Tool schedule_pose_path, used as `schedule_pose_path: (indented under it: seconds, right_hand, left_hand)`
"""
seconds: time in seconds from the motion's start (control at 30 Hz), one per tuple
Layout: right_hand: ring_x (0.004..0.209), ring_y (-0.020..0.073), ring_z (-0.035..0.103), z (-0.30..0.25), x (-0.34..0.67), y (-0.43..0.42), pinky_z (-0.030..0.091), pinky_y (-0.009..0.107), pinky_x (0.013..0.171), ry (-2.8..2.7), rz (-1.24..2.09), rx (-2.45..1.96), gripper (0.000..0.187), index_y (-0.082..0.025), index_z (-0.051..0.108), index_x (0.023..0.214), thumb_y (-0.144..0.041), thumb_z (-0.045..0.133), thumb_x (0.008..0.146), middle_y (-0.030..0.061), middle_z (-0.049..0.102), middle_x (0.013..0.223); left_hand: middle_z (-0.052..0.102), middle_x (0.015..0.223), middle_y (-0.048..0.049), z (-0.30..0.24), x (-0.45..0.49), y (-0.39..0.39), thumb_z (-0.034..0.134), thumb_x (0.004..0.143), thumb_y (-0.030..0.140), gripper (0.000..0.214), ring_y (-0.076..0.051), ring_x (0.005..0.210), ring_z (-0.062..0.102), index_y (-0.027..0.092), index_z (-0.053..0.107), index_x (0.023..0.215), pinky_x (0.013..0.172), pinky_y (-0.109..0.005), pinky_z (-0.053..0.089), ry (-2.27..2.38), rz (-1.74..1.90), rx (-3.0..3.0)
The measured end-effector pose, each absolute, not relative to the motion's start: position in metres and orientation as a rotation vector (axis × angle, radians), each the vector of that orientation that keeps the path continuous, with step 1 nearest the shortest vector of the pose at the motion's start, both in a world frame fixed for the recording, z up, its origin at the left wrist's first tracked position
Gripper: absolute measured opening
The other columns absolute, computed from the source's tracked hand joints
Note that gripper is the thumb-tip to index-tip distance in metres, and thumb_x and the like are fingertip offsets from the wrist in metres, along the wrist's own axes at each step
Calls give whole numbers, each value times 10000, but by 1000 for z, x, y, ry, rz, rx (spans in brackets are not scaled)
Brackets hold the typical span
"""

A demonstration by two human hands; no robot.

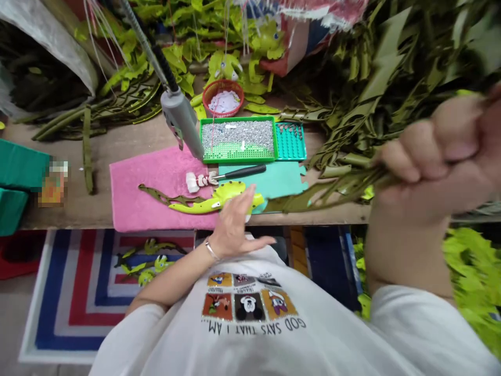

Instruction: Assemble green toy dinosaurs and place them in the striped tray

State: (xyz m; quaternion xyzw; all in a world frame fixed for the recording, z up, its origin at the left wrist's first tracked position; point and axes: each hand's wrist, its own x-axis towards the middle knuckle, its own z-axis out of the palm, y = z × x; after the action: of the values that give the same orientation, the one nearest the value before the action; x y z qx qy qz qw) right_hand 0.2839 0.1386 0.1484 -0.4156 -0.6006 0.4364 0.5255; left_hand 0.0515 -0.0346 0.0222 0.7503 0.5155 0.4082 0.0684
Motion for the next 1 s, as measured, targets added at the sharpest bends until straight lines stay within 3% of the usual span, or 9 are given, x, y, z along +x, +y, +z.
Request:
schedule_pose_path:
  seconds: [0.1, 0.2, 0.27, 0.4, 0.53, 0.67, 0.8, 0.9, 1.0]
  right_hand:
    - [386, 59, 232, 121, 260, 93, 280, 242, 366, -1279, 1244, -806, 224, -409, 704, 841, -614, 741, 757, -67, 210, 576]
    - [560, 150, 578, 82, 241, 52, 542, 369, 566, -1132, 1239, -991, 204, -324, 664, 903, -463, 722, 765, -17, 561, 685]
    - [786, 229, 704, 59, 237, 26, 604, 442, 728, -1187, 1417, -1173, 293, -303, 655, 946, -429, 776, 711, 33, 708, 878]
    - [832, 226, 717, 32, 247, -9, 617, 417, 827, -1387, 1580, -1327, 257, -259, 682, 859, -400, 819, 694, 31, 742, 836]
    - [862, 236, 729, 24, 262, -11, 621, 428, 854, -1257, 1582, -1322, 205, -255, 715, 861, -424, 770, 759, 43, 756, 840]
    - [920, 261, 738, 22, 264, 12, 634, 450, 837, -1227, 1499, -1308, 253, -263, 714, 968, -411, 759, 767, 51, 755, 913]
    - [874, 228, 743, 13, 257, 43, 654, 417, 752, -1071, 1327, -1355, 302, -248, 675, 1001, -442, 741, 779, 31, 741, 921]
    - [807, 210, 743, 0, 245, 58, 656, 397, 703, -982, 1478, -1363, 391, -244, 655, 998, -465, 791, 706, 7, 740, 884]
    - [777, 206, 746, -13, 229, 59, 657, 398, 692, -910, 1741, -1317, 472, -256, 647, 1016, -508, 821, 656, -7, 759, 867]
  left_hand:
    - [678, 1176, -162, 21, 71, -37, 461, 1008, 524, 705, -230, 1059, 677, 118, 248, 1544, 914, -366, 557, 1457, 1039, 2325]
    - [670, 985, -109, 9, 80, -41, 370, 1053, 376, 465, -201, 894, 667, 90, 469, 1406, 774, -324, 545, 1499, 800, 2449]
    - [648, 960, -110, 3, 82, -41, 374, 1049, 371, 468, -213, 871, 648, 82, 497, 1397, 731, -327, 519, 1605, 693, 2515]
    - [633, 951, -80, 4, 88, -34, 339, 1055, 245, 440, -181, 845, 618, 114, 445, 1461, 758, -308, 482, 1774, 705, 2548]
    - [653, 1075, -97, 8, 95, -29, 380, 1061, 305, 445, -179, 974, 629, 115, 454, 1457, 859, -305, 475, 1662, 764, 2620]
    - [574, 1374, -153, 5, 83, -33, 467, 1013, 509, 567, -259, 1289, 535, 192, 442, 1482, 1074, -409, 397, 1637, 749, 2555]
    - [290, 1608, -230, 1, 50, -36, 662, 723, 805, 1049, -449, 1502, 233, 225, 351, 1540, 1186, -633, 152, 1917, 708, 2294]
    - [138, 1649, -276, 0, 29, -36, 734, 583, 846, 1271, -495, 1517, 142, 174, 293, 1568, 1182, -660, 99, 2028, 656, 2174]
    - [135, 1657, -261, -3, 22, -37, 780, 583, 795, 1236, -479, 1506, 191, 193, 330, 1564, 1186, -631, 113, 2018, 605, 2165]
